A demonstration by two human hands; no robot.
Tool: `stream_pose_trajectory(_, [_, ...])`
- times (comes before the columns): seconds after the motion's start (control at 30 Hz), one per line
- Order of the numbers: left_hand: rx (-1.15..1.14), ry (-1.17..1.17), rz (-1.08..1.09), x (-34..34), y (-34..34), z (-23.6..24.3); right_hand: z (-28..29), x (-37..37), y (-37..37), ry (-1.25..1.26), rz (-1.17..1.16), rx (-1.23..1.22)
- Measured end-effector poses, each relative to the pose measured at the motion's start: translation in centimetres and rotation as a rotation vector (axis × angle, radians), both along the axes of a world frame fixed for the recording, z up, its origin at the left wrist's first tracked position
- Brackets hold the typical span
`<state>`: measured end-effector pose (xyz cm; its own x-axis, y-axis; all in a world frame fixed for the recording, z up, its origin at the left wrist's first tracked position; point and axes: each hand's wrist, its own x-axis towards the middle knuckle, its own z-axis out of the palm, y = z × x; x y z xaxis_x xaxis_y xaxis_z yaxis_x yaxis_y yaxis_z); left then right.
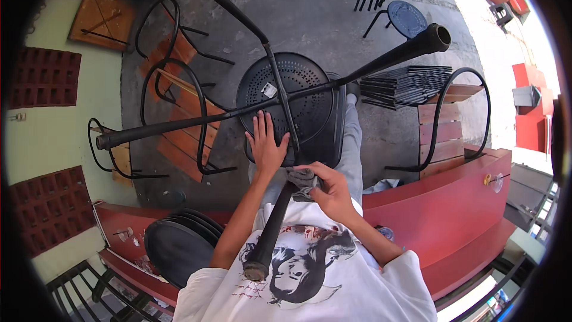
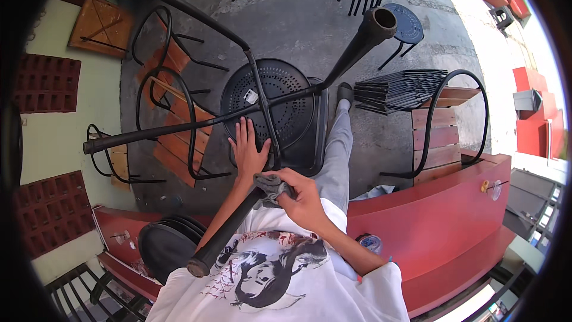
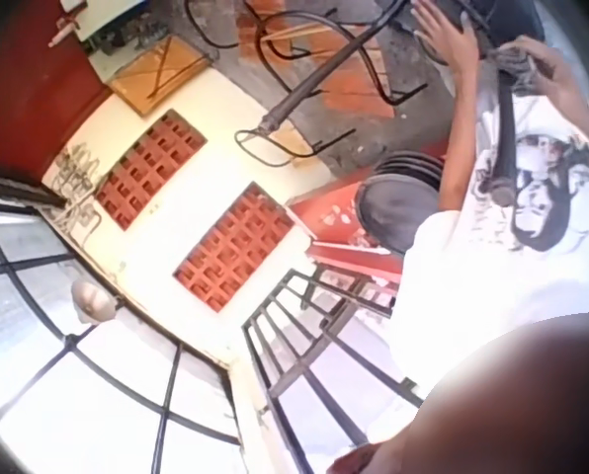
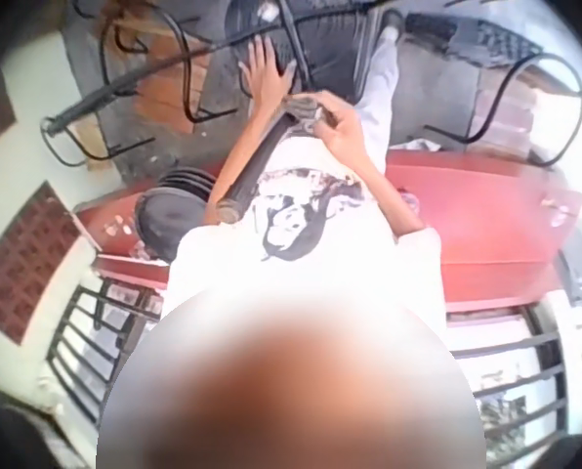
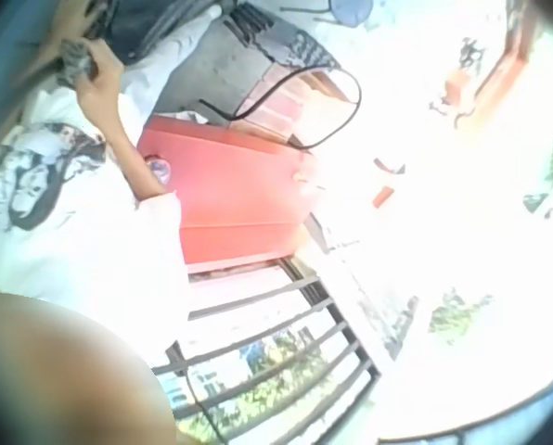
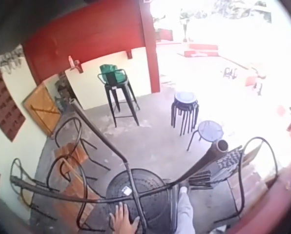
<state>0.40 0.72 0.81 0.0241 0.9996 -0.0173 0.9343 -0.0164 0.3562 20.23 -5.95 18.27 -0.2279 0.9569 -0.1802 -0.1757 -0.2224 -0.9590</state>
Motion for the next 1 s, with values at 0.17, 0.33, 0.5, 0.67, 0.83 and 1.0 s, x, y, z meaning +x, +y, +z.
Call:
stream_pose_trajectory(0.17, [-0.002,-0.001,0.001,0.1,0.0,0.0,-5.6,-0.1,-1.0,0.098,-0.051,-0.335])
stream_pose_trajectory(0.33, [0.004,-0.024,0.001,-0.2,-0.1,0.0,6.6,0.1,-2.0,0.159,0.073,0.076])
stream_pose_trajectory(0.5, [0.017,-0.029,0.008,0.0,-0.1,0.1,7.1,0.0,-2.6,-0.039,-0.052,0.1])
stream_pose_trajectory(0.67, [0.008,-0.051,0.007,0.0,0.0,0.2,4.9,0.2,-3.1,0.185,0.044,-0.494])
stream_pose_trajectory(0.83, [0.03,-0.058,0.02,-0.3,-0.2,0.0,12.6,1.5,-3.4,0.357,0.353,0.04])
stream_pose_trajectory(1.0, [0.032,-0.096,0.013,0.2,0.0,0.0,11.5,1.2,-3.1,0.237,0.17,-0.413])
